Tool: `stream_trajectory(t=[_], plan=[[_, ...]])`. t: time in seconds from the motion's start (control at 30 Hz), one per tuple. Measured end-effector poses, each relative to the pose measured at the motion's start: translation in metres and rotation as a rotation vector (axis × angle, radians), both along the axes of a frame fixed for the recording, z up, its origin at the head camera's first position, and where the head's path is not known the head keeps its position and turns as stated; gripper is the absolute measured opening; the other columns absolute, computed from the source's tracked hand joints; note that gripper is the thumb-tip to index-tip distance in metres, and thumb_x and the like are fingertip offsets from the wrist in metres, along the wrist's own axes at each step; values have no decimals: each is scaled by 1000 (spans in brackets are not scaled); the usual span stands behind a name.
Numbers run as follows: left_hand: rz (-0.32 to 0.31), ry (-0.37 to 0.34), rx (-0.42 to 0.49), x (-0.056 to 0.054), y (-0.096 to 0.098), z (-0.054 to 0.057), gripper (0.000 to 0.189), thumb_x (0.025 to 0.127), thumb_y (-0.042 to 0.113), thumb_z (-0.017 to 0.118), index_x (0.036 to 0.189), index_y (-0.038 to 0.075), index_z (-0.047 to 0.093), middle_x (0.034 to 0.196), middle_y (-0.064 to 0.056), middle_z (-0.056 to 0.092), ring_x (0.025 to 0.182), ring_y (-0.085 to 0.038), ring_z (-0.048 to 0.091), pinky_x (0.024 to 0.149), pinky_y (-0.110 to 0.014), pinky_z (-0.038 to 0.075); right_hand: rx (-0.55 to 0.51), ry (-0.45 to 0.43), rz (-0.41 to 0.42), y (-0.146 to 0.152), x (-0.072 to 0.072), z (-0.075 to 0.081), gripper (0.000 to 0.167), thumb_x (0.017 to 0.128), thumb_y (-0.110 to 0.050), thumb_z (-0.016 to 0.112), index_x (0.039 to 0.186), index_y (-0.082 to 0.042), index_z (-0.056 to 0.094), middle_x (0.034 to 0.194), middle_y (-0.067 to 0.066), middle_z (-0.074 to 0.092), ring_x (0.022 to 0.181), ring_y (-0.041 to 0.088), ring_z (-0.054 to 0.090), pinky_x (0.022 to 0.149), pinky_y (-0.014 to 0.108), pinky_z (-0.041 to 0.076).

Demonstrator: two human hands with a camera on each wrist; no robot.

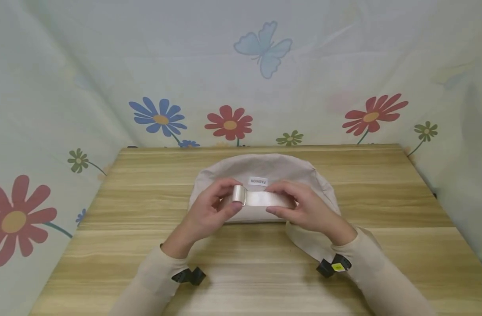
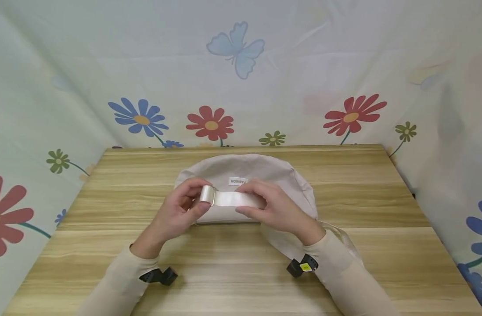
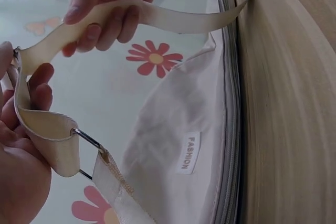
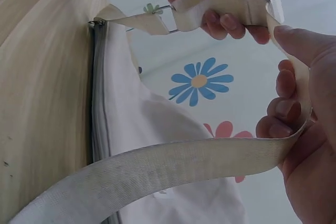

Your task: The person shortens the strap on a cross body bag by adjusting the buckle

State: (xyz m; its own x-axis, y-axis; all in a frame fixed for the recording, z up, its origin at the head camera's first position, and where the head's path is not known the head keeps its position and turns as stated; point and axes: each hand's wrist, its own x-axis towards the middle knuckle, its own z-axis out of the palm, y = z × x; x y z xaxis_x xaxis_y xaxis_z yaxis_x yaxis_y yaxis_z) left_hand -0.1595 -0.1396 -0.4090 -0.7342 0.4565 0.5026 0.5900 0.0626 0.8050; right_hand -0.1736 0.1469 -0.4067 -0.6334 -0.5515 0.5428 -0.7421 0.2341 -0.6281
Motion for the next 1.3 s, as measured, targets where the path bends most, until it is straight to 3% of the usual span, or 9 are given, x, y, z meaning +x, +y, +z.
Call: stream_trajectory(t=[0.27,0.37,0.5,0.7,0.93,1.13,1.3], plan=[[-21,-83,-41,2,1,1,49,95,-2,79,137,-5,54,123,-28,76,104,-5,68,86,-25,58,-21,-2,-7,-8,2,-6,40,85,2,88,120,-6,72,113,6,76,98,12,65,86,21,52],[-36,-129,-35,2,2,0,49,94,-2,80,135,-6,54,118,-28,76,98,-7,67,83,-26,60,-11,5,-3,-12,2,-6,40,86,0,88,122,-7,72,115,6,76,100,13,66,87,21,53],[-11,-156,-65,2,4,-2,47,91,1,83,132,-4,60,112,-23,75,95,-9,66,82,-26,59,14,14,5,-16,2,-5,40,88,-5,89,124,-9,72,116,5,75,100,13,65,86,24,53],[16,-151,-99,3,5,-6,43,92,5,84,132,3,67,111,-11,71,98,-13,64,86,-26,58,24,41,-2,-22,2,-5,40,86,-8,91,123,-11,74,110,1,75,91,11,62,78,25,52],[61,-61,-127,2,6,-7,39,93,3,83,129,9,68,104,-5,71,90,-13,63,79,-26,55,76,55,-40,-26,5,-1,40,87,-13,91,124,-9,74,111,3,74,92,12,62,78,28,54],[103,-68,-150,2,4,-6,36,91,3,84,125,6,70,105,-7,73,91,-10,65,80,-28,56,152,46,-75,-14,7,3,43,86,-17,92,125,-10,75,116,1,75,100,13,65,87,31,56],[78,-116,-146,2,4,-7,43,93,-1,81,131,1,63,107,-12,75,92,-11,67,79,-27,57,149,12,-38,-6,3,1,36,88,-15,91,121,-12,76,111,-2,74,99,10,63,88,28,52]])
